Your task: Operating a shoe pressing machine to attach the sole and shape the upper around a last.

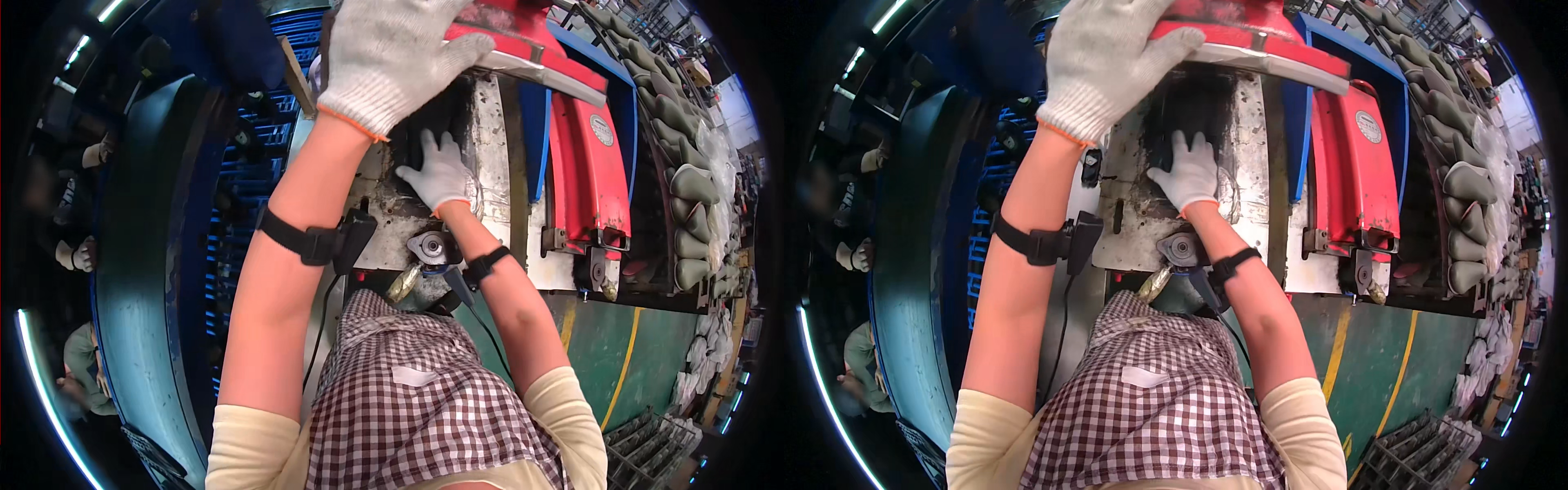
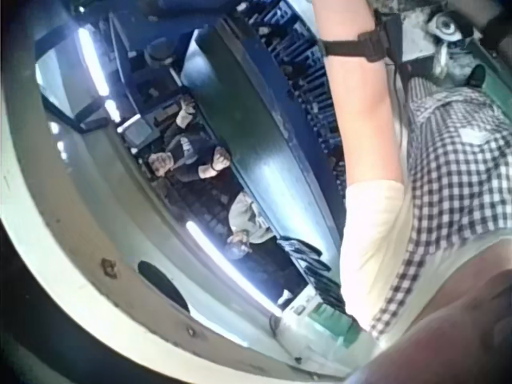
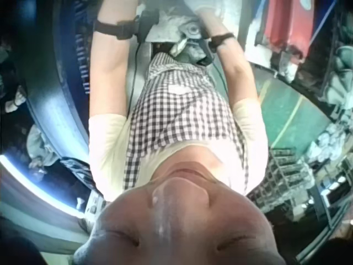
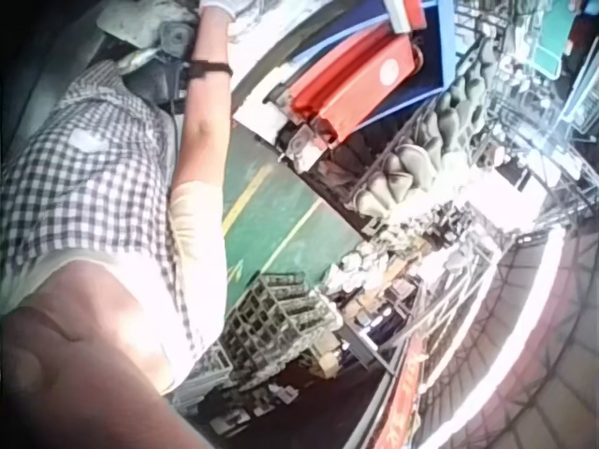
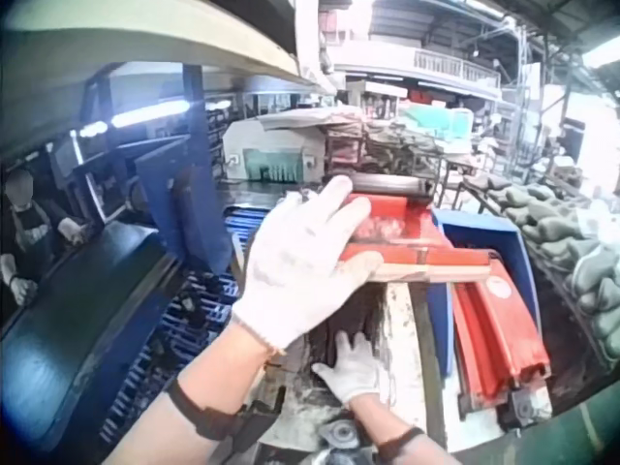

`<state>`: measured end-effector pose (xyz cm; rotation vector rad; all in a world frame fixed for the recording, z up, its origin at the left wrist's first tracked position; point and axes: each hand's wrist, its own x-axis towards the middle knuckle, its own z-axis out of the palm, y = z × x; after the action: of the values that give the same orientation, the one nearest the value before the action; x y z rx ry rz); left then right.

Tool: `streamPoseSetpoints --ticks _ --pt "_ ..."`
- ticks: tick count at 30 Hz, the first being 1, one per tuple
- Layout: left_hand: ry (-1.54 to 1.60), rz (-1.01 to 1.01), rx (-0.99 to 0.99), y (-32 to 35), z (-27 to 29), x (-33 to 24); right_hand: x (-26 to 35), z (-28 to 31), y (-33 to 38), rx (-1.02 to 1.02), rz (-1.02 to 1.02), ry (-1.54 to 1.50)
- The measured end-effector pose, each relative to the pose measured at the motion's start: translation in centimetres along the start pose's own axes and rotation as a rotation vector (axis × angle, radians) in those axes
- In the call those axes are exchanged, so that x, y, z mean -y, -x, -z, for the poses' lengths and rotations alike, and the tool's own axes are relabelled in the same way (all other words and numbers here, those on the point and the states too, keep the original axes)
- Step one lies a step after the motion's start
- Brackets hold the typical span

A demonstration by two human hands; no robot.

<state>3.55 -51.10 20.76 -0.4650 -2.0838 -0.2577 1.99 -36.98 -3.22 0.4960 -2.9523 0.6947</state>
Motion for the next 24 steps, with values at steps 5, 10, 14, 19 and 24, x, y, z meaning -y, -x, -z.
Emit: streamPoseSetpoints --ticks 5,10,14,19,24 --pt "0.127 -0.065 0.025 1.3 1.6 -0.7 -4.2 -2.1 -2.7 -0.068 -0.049 -0.123" --pt "0.347 0.187 -0.079 15.9 2.1 -0.7 -4.5 3.2 0.6 -0.136 -0.303 -1.161" --pt "1.029 1.302 -0.042 24.8 0.6 -3.3 -4.9 4.6 7.2 0.048 -0.271 -1.731" --pt "1.733 1.803 0.054 26.0 0.2 -3.7 -0.1 7.8 13.7 0.28 -0.209 -1.829" --pt "2.155 1.783 -0.215 25.8 2.3 -4.0 1.5 7.0 16.0 0.578 -0.194 -1.774"
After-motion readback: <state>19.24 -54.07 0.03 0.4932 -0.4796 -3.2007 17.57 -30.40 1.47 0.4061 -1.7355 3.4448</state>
